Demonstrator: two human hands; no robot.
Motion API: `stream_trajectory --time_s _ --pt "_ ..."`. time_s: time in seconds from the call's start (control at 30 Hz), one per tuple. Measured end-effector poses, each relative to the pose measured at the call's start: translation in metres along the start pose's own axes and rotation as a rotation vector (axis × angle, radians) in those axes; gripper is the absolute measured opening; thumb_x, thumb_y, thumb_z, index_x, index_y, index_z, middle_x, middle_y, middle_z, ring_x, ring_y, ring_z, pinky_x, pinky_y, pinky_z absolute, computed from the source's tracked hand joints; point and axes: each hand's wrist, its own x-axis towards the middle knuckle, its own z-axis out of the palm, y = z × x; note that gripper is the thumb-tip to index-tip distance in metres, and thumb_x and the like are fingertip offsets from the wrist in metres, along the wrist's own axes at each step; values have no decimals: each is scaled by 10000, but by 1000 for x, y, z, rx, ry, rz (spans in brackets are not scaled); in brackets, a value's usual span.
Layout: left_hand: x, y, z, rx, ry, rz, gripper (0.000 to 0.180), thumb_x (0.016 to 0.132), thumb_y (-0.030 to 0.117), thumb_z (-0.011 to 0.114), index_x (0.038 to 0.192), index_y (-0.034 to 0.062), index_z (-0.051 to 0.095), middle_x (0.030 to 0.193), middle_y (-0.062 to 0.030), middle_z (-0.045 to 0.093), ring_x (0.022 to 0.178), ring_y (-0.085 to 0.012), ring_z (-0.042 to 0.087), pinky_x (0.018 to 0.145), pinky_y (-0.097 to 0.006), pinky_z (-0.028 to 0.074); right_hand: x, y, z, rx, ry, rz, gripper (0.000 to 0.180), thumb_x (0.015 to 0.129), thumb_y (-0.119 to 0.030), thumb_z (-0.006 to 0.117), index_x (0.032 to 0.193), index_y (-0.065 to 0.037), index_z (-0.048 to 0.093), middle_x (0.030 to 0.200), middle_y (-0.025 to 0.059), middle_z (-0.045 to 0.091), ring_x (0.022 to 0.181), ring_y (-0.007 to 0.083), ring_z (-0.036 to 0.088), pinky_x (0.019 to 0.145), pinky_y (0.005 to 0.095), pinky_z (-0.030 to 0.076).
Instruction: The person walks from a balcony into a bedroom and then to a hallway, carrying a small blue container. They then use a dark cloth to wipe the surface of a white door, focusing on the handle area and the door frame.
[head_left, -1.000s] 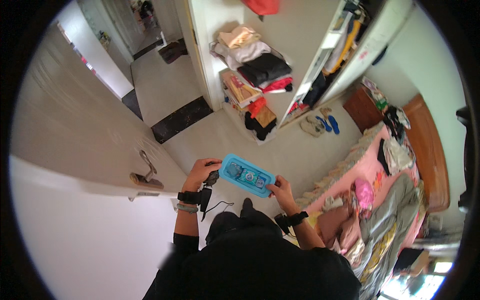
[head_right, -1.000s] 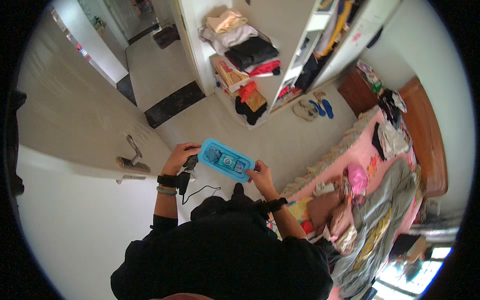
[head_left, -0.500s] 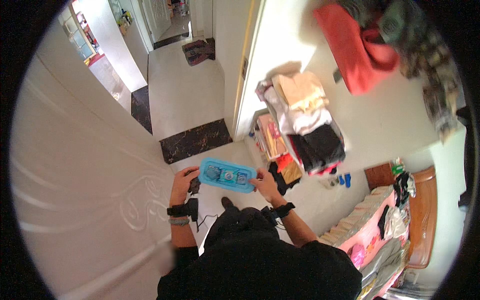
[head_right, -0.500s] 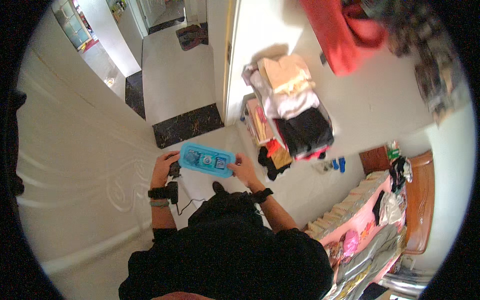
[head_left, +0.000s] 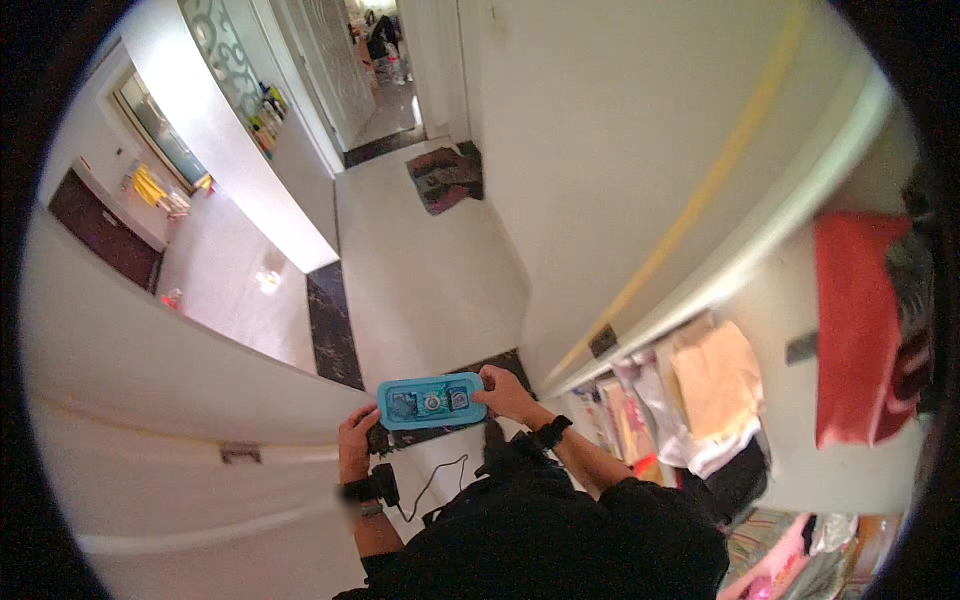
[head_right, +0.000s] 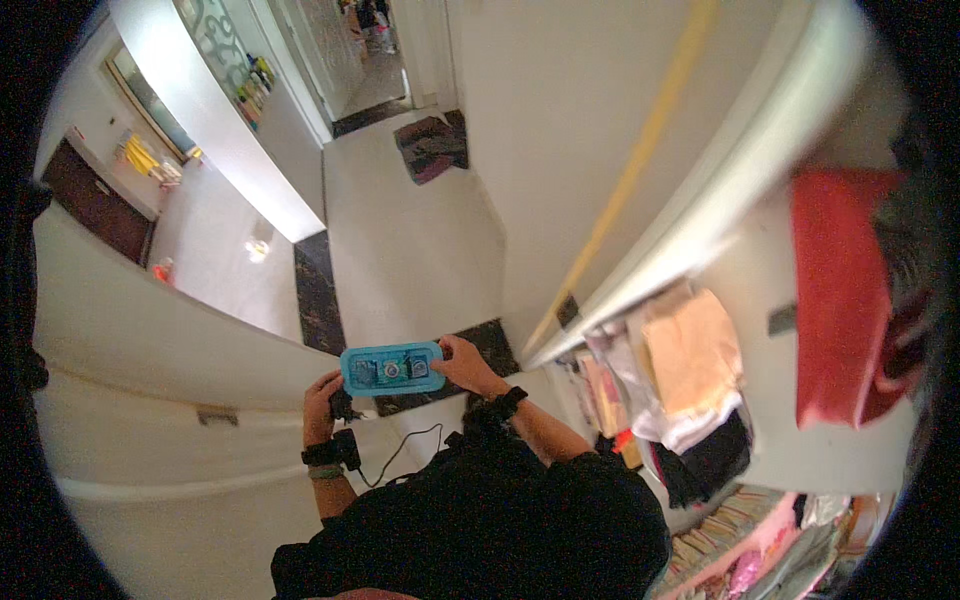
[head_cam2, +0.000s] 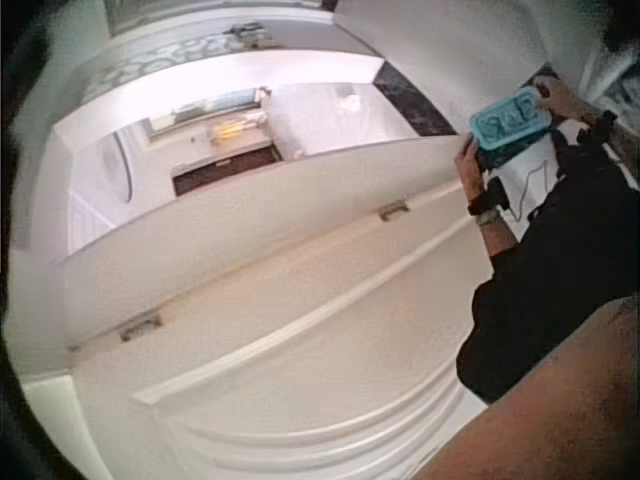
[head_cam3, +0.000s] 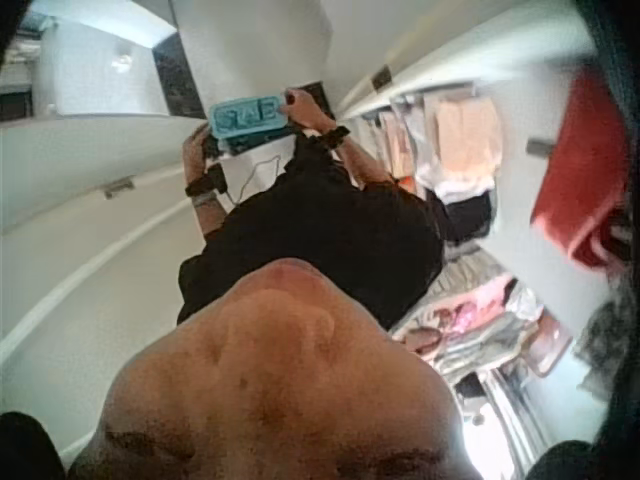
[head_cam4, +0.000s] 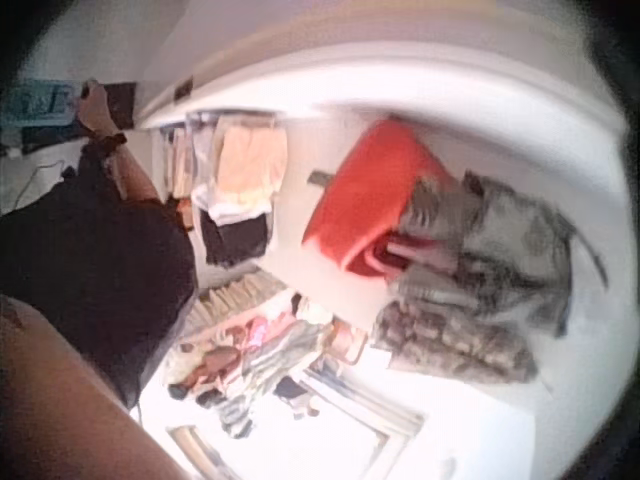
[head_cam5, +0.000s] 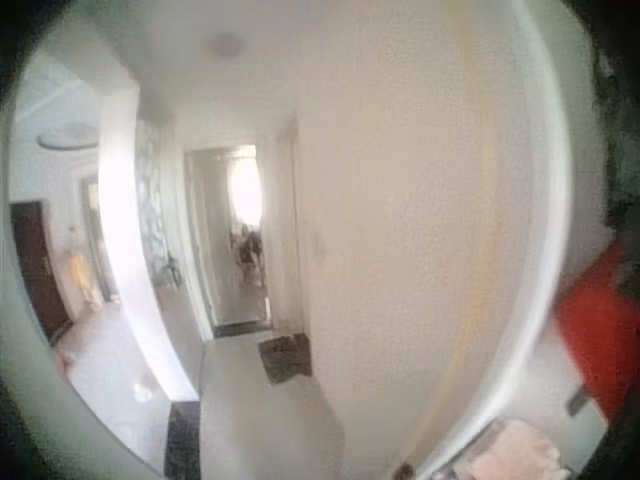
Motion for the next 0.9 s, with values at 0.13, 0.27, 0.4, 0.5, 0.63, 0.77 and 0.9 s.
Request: stream_trajectory --time_s 0.13,0.27,0.4,0.5,0.63,0.77,0.9 --pt "80 60 -24 27 42 30 289 833 138 645 1050 -53 636 922 -91 656 817 -138 611 757 -262 488 123 -41 6 -108 -30 -98 177 785 -102 655 846 -10 516 724 56 548 596 123 559 502 281 471" --pt "174 101 -28 -100 55 90 261 840 120 625 1037 -48 641 929 -73 653 824 -144 605 776 -272 483 239 -73 -4 -114 -102 -109 220 755 -123 674 838 -1 511 715 56 528 619 116 541 509 277 473" --pt "276 139 -25 -33 18 95 311 878 146 596 1111 -61 597 929 -101 651 855 -159 613 801 -289 484 347 -89 -17 -229 -53 -109 210 749 -119 668 831 -4 513 714 55 524 607 123 540 487 276 469" --pt "356 178 -17 36 -27 84 276 857 135 611 1067 -43 631 912 -74 652 813 -139 607 756 -262 485 424 -104 -33 -73 -33 37 185 755 -107 661 837 -13 524 711 51 527 592 123 548 473 269 461" --pt "459 236 3 -65 -130 -4 244 856 142 615 1038 -15 653 857 -35 647 717 -100 590 659 -230 483 511 -132 -65 -43 3 60 200 778 -129 656 851 -14 509 731 62 541 599 131 555 510 276 492" --pt "565 286 14 67 -131 6 235 844 137 627 1021 -13 663 783 -24 629 614 -75 545 545 -211 436 614 -156 -93 -46 44 60 181 789 -116 657 861 -16 525 727 51 550 607 119 558 507 278 486" --pt "649 307 14 115 -136 31 253 843 147 632 1035 -15 658 753 -10 620 587 -61 521 520 -203 412 714 -171 -114 -99 -4 96 186 791 -113 668 886 -8 548 737 54 578 614 112 557 508 263 466"
